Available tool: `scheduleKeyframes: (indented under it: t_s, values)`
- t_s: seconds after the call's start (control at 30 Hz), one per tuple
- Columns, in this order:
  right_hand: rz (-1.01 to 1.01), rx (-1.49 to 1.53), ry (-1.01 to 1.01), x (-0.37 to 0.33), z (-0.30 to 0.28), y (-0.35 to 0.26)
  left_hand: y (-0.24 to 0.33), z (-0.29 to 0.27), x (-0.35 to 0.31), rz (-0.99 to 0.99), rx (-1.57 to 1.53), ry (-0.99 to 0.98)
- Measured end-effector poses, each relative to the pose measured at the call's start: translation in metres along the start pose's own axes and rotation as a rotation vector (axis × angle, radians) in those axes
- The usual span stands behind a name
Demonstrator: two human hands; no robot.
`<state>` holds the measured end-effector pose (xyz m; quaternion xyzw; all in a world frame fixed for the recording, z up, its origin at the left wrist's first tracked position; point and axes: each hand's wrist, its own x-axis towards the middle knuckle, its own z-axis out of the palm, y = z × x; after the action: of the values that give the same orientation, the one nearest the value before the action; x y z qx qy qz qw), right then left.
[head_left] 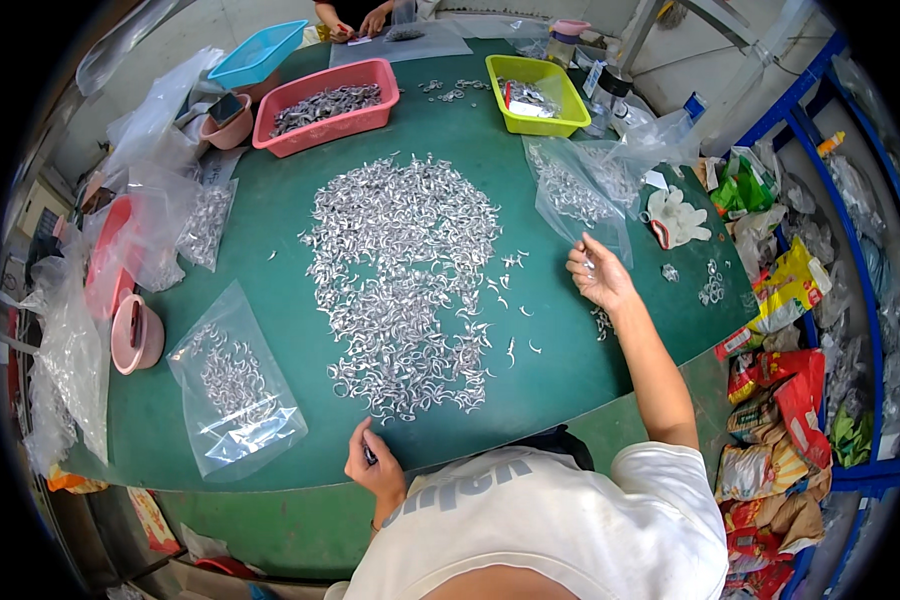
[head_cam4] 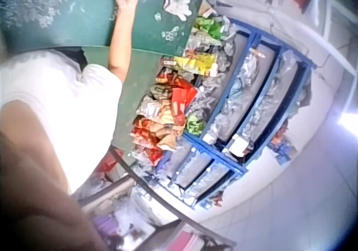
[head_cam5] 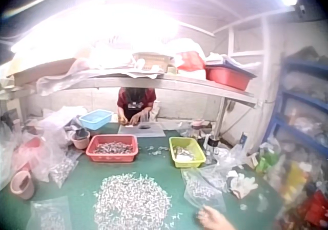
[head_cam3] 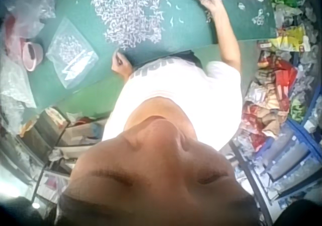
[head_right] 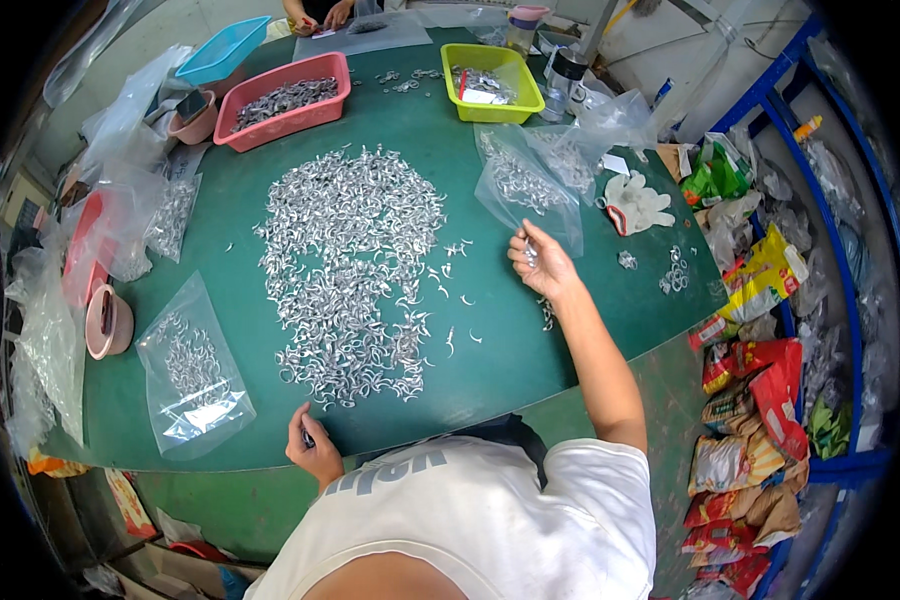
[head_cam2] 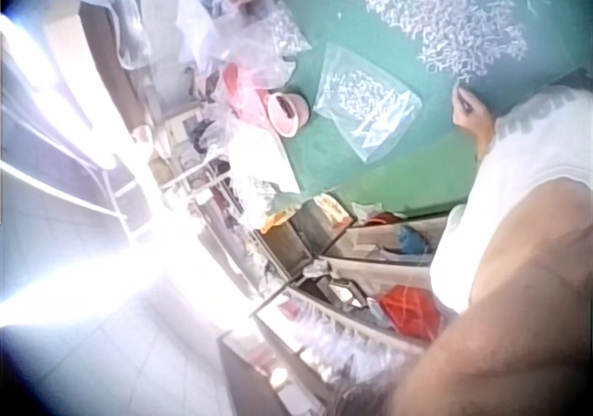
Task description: The person sorts a large pile of small, silver metal hooks on a green table. They pick up the hooks by hand, separate them, and place them into a clear plastic bag. The person also moves a plastic bag containing sorted hooks to the side to make space.
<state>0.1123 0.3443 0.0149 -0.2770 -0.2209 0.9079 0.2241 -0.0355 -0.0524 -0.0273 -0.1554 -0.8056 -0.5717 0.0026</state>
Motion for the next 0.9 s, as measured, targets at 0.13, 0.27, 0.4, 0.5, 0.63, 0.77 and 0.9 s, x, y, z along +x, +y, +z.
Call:
scheduleKeyframes:
  t_s: [0.13, 0.27, 0.4, 0.5, 0.63, 0.77, 0.9]
  values:
    - [-0.040, -0.142, -0.013, -0.024, -0.005, -0.029, 0.001, 0.001, 0.000, 0.006, 0.013, 0.004]
    - [-0.280, -0.117, -0.005, -0.049, -0.028, -0.068, 0.004, -0.001, -0.001, -0.019, 0.041, 0.006]
    - [-0.562, -0.472, 0.476, -0.045, -0.067, -0.084, 0.000, -0.002, -0.001, -0.025, 0.040, -0.005]
    - [-0.556, -0.761, 0.658, -0.019, -0.105, -0.083, 0.006, -0.001, 0.000, -0.033, 0.028, -0.015]
    - [-1.021, -1.620, 0.798, 0.015, -0.138, -0.084, 0.005, 0.002, 0.001, -0.007, 0.035, -0.021]
    - [-1.146, -1.940, 0.778, 0.026, -0.121, -0.063, 0.004, 0.001, 0.000, 0.025, 0.041, 0.004]
    - [-1.071, -2.007, 0.780, 0.017, -0.110, -0.059, 0.005, 0.001, -0.001, 0.029, 0.041, 0.009]
